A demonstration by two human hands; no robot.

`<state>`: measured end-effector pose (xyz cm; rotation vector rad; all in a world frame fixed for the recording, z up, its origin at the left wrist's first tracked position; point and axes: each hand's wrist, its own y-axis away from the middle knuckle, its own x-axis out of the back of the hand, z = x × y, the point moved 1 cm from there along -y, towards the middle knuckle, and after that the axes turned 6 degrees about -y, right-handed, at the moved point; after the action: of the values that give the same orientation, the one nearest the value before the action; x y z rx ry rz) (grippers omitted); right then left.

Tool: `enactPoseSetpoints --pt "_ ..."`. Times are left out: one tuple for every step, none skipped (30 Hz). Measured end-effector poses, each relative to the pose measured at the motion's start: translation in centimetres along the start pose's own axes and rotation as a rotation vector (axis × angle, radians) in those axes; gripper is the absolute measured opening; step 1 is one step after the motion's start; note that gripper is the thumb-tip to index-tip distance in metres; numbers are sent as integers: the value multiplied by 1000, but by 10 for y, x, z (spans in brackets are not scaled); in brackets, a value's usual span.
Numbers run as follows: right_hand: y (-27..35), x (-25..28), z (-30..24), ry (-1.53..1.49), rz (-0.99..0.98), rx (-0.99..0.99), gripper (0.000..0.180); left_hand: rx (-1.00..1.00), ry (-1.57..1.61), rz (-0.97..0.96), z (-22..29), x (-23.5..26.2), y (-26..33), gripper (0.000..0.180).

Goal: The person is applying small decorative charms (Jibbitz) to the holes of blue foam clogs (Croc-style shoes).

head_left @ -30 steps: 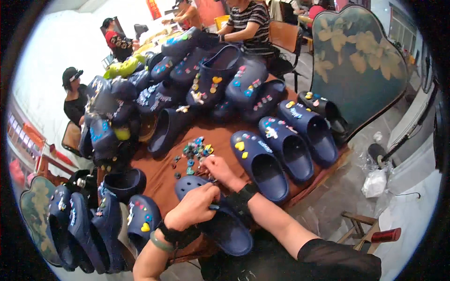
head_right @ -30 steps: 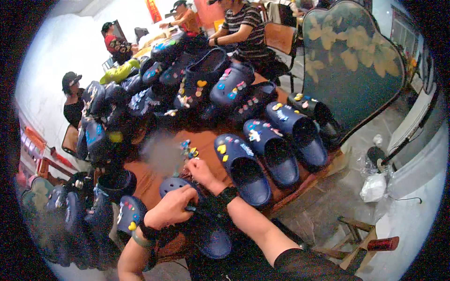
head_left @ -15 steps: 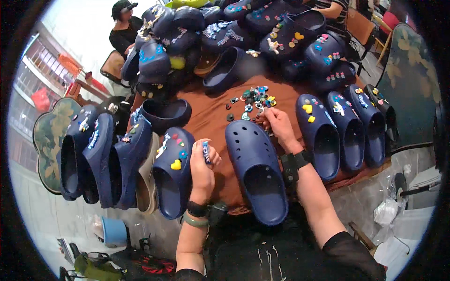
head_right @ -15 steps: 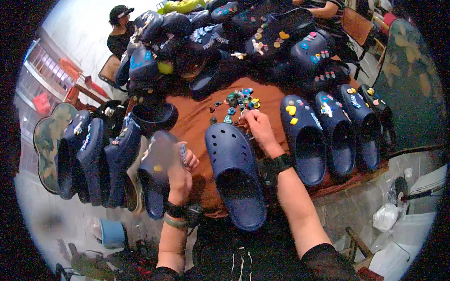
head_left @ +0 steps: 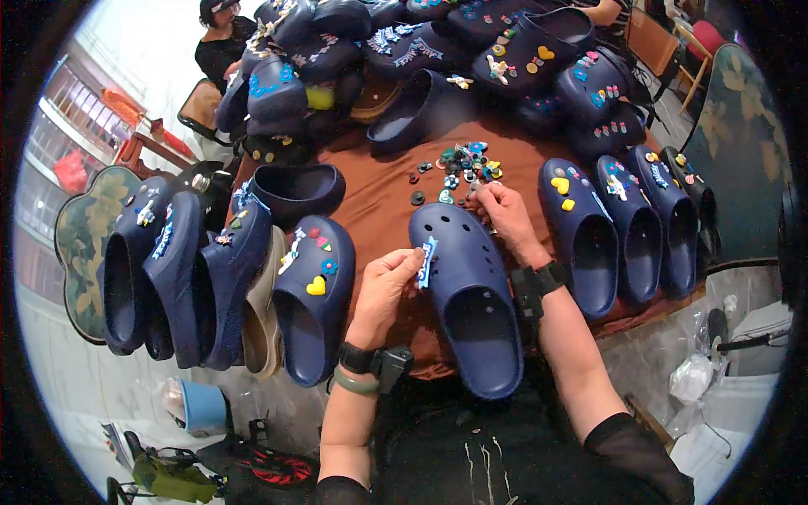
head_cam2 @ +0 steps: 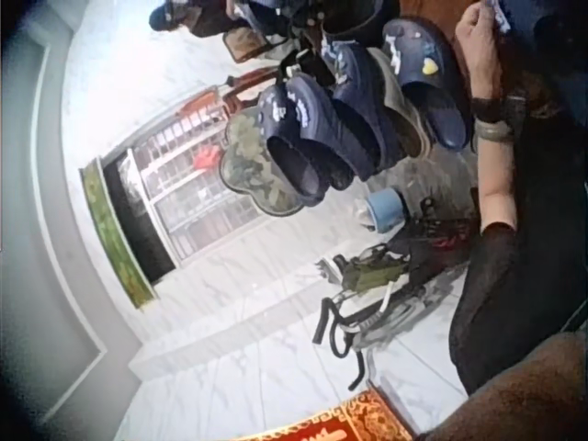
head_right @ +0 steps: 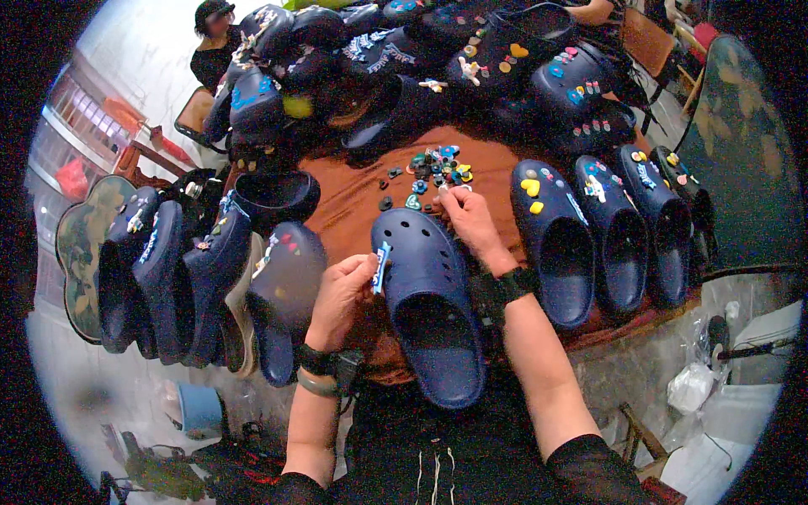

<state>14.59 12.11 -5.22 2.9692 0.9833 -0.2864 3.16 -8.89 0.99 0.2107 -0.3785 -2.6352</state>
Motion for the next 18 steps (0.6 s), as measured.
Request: enactPoseSetpoints --pt "1 -2 0 -3 -3 6 31 -22 -9 26 -1 -1 -3 24" --pt "2 -3 0 -7 -6 11 30 -44 -19 52 -2 -3 -6 23" --pt "1 -2 1 -10 2 9 30 -45 6 109 -3 -7 -8 19" --pt "-1 -1 4 44 -12 33 30 -41 1 104 -4 -11 -9 19" --pt "-3 0 6 97 -27 57 30 -46 -1 163 -2 -15 -10 17" --pt "-5 1 11 93 -21 56 30 -51 -3 223 -2 -19 -10 17" --pt "-8 1 16 108 -19 80 30 -117 -8 221 -5 -22 -14 20" --pt "-11 2 20 123 -17 106 30 -116 -13 219 -5 -25 -15 20" --pt "-11 2 21 120 -12 102 30 -143 -45 254 -5 -26 -16 20" --pt "-11 1 21 123 -22 128 29 -172 -75 288 -6 -28 -16 20" --pt "-13 0 21 129 -32 157 29 -172 -76 284 -9 -31 -19 20" --pt "-12 -2 19 128 -30 156 29 -224 -100 327 -15 -31 -19 18" --pt "-11 -3 15 157 -27 163 29 -280 -121 367 -18 -32 -18 18" --pt "-11 -3 10 191 -22 173 30 -287 -116 359 -19 -33 -16 18" --pt "-7 -4 1 293 -9 138 30 -332 -142 398 -19 -37 -13 21" --pt "-5 -5 -8 401 9 116 30 -392 -159 433 -18 -45 -14 28" --pt "-6 2 1 419 -56 174 28 -402 -182 418 -23 -51 -15 34" --pt "-16 15 38 526 -23 418 23 -430 -191 370 -26 -60 -19 40"
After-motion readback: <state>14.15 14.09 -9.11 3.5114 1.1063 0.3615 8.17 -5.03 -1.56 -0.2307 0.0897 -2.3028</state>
